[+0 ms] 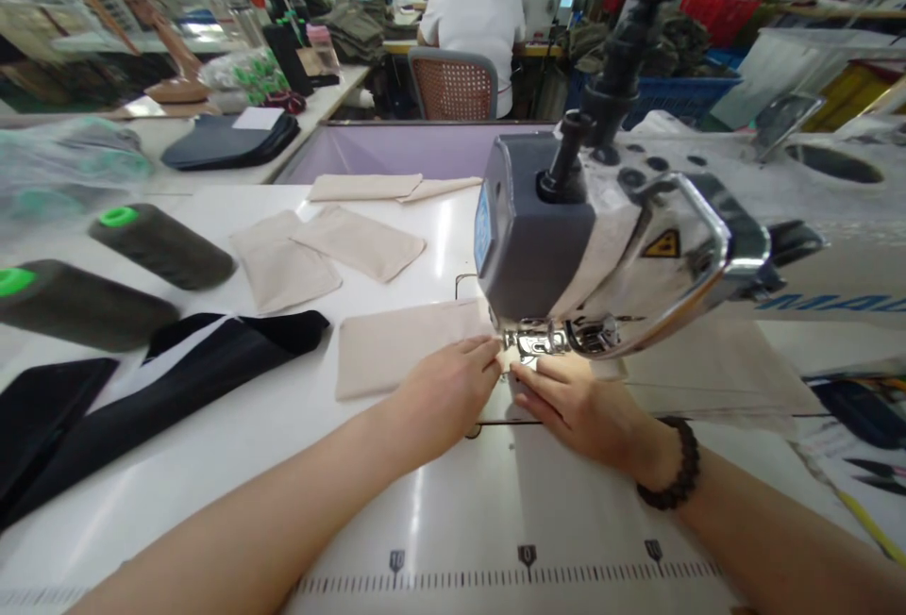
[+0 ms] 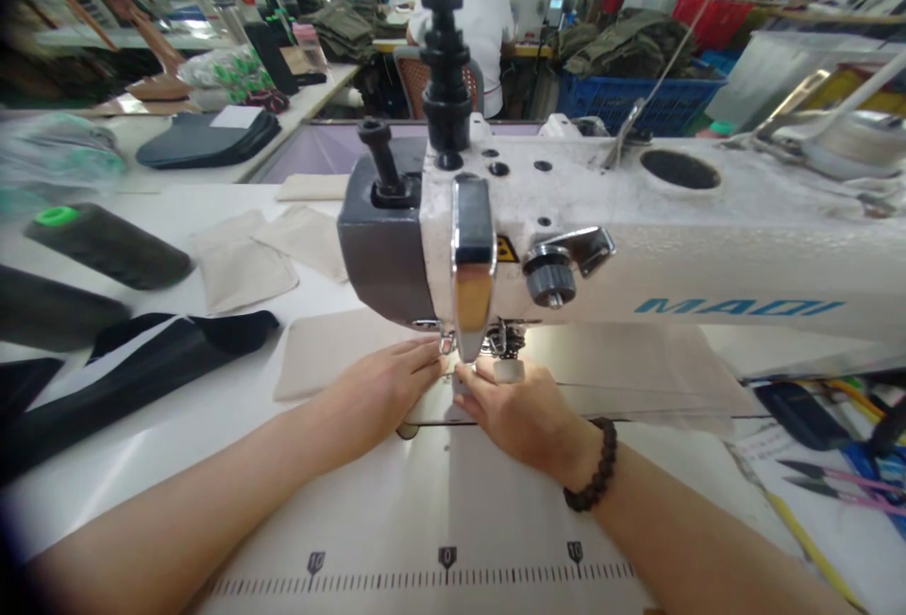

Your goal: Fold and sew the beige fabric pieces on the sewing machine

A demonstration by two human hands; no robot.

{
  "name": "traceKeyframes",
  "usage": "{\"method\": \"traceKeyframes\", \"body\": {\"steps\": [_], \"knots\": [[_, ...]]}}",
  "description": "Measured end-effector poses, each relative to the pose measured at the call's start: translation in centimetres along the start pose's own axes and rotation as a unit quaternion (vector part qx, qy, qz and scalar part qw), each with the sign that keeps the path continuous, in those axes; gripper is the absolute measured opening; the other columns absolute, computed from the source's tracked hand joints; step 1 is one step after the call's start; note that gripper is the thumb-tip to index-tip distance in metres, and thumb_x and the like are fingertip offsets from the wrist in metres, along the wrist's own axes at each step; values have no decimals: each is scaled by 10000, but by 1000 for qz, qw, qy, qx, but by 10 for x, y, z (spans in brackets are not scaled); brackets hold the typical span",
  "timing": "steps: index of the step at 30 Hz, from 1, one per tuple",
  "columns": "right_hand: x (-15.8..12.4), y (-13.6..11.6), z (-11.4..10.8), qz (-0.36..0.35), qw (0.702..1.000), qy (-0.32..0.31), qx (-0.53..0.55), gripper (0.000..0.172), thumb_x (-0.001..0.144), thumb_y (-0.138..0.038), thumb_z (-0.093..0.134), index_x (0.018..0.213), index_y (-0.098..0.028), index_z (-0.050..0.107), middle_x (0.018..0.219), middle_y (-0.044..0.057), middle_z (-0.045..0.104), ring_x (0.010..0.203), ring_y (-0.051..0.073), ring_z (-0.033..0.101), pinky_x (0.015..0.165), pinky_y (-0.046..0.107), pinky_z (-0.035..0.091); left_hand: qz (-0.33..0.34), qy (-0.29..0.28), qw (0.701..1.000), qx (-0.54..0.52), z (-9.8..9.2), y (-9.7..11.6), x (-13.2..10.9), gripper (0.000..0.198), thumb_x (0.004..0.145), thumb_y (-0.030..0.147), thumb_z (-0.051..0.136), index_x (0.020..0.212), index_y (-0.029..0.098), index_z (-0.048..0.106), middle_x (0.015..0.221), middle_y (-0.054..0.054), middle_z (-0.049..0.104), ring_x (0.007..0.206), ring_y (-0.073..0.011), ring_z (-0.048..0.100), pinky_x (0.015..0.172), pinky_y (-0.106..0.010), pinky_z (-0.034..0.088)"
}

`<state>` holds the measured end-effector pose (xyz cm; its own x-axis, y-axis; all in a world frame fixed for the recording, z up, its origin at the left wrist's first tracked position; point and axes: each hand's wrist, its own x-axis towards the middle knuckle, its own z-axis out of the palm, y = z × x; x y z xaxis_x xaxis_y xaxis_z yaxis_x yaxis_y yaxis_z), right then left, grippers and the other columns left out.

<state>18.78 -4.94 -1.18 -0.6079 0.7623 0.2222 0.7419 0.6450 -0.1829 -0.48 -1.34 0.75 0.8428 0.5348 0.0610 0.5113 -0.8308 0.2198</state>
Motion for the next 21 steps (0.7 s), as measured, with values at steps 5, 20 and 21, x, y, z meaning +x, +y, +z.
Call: {"method": "traceKeyframes", "body": {"steps": [5,20,21], "knots": [[1,2,4,42,999,-2,-6,275,893,-274,454,1106,-148,575,856,94,604,769,179,562,684,277,441,3,12,999,38,1,-8,7,260,806,76,502,1064,90,526,1105,-105,550,1081,-202,485,972,-295,368],[4,0,1,62,998,-17,-2,278,868,-259,503,1106,-133,571,894,86,606,797,188,568,720,297,443,-97,-48,988,107,-1,-2,12,290,879,103,390,1155,102,480,1232,-152,475,1171,-256,417,958,-426,350],[4,0,0,63,998,-17,-3,273,867,-257,503,1102,-137,572,886,82,607,795,188,569,716,297,441,-123,-55,984,114,0,-1,12,292,882,98,375,1153,107,482,1231,-157,473,1165,-268,422,943,-442,358]]}}
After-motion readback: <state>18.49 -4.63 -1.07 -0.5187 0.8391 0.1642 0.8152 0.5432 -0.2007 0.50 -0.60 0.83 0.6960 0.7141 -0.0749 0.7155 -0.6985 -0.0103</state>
